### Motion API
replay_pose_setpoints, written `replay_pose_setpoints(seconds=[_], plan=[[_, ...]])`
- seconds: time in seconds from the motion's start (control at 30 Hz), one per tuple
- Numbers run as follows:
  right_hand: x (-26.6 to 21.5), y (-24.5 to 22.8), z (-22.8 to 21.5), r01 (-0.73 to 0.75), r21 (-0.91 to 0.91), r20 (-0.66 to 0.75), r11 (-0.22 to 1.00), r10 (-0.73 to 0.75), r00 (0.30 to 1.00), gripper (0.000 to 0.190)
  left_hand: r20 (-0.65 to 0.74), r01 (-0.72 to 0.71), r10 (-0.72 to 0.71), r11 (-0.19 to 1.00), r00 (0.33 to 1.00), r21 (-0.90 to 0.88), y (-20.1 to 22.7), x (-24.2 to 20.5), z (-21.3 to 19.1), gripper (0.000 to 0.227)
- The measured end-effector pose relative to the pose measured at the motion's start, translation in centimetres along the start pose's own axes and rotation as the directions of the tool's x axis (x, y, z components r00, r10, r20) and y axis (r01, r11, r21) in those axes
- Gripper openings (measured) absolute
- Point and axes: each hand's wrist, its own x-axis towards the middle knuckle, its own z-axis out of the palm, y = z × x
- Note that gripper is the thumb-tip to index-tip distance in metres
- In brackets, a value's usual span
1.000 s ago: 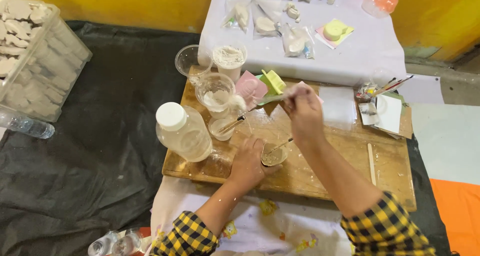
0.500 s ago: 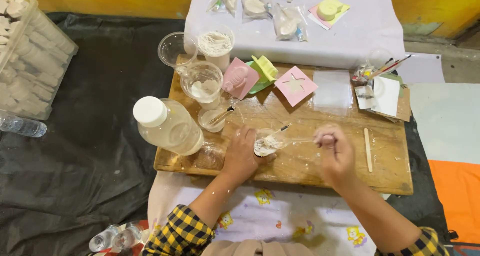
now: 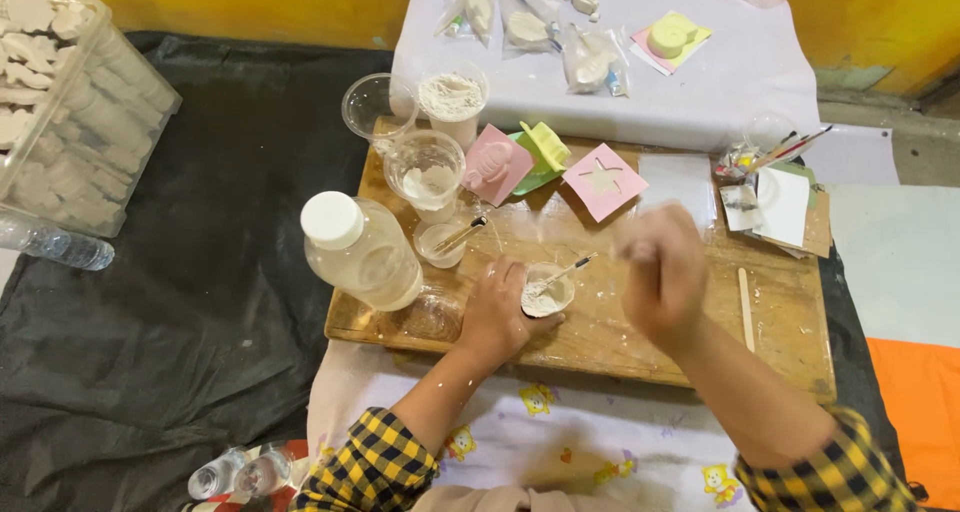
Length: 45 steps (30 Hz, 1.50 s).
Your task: Making small toy figures by mixing materials and pouring them into molds
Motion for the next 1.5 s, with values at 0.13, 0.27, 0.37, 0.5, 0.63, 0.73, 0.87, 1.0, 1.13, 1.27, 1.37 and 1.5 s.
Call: replay_pose_setpoints(seconds=[0.13, 0.27, 0.37, 0.5, 0.63, 0.73, 0.87, 1.0, 1.13, 1.27, 1.37, 1.5], plan=[[5.9, 0.5, 6.7, -0.018, 0.219, -0.101, 0.976, 0.041, 0.994, 0.032, 0.040, 0.019, -0.020, 0.999, 0.999, 0.028, 0.3, 0.1, -0.4, 0.066], [8.0, 2.9, 12.1, -0.092, 0.253, 0.071, 0.963, 0.076, 0.995, 0.019, 0.034, 0.075, -0.077, 0.995, 0.996, 0.071, -0.2, 0.0, 0.5, 0.062], [9.4, 1.6, 12.0, -0.114, 0.040, 0.289, 0.993, 0.098, 0.952, 0.031, 0.010, 0.099, -0.100, 0.991, 0.995, 0.089, -0.9, 0.0, 1.3, 0.064], [8.8, -0.8, 8.2, 0.063, -0.299, 0.384, 0.952, 0.060, 0.921, 0.046, 0.152, 0.178, -0.200, 0.973, 0.968, 0.147, -1.2, 0.1, 1.4, 0.070], [2.7, 1.5, 4.1, 0.254, -0.632, 0.634, 0.732, 0.300, 0.712, 0.040, 0.117, 0.166, -0.167, 0.986, 0.979, 0.016, 0.9, 0.2, -0.5, 0.069], [-1.7, 3.1, 3.1, 0.376, -0.732, 0.662, 0.569, 0.460, 0.592, 0.024, 0.086, 0.107, -0.106, 0.994, 0.991, -0.013, 1.2, 0.5, -1.1, 0.064], [-3.5, 3.3, 2.5, 0.500, -0.606, 0.703, 0.618, 0.124, 0.700, 0.008, 0.118, 0.126, -0.128, 0.992, 0.985, 0.027, 0.9, 0.4, -0.7, 0.071], [-3.0, 3.6, 2.8, 0.653, -0.509, 0.612, 0.561, -0.298, 0.733, 0.011, 0.135, 0.129, -0.132, 0.991, 0.982, 0.027, 1.3, 0.4, -1.0, 0.067], [-2.9, 4.0, 2.0, 0.684, -0.519, 0.572, 0.512, -0.386, 0.724, 0.013, 0.105, 0.093, -0.096, 0.995, 0.990, 0.033, 0.9, 0.3, -0.7, 0.065], [-2.7, 2.3, 0.2, 0.675, -0.564, 0.624, 0.476, -0.290, 0.726, 0.004, 0.110, 0.085, -0.087, 0.996, 0.990, 0.031, 0.7, 0.3, -0.6, 0.066], [-3.2, 0.9, -0.2, 0.662, -0.544, 0.717, 0.517, -0.124, 0.686, 0.006, 0.111, 0.090, -0.092, 0.996, 0.990, 0.020, 0.5, 0.3, -0.4, 0.070], [-5.3, 2.6, 1.6, 0.612, -0.511, 0.576, 0.603, -0.288, 0.765, 0.011, 0.168, 0.134, -0.139, 0.990, 0.976, 0.041, 0.6, 0.4, -0.5, 0.066]])
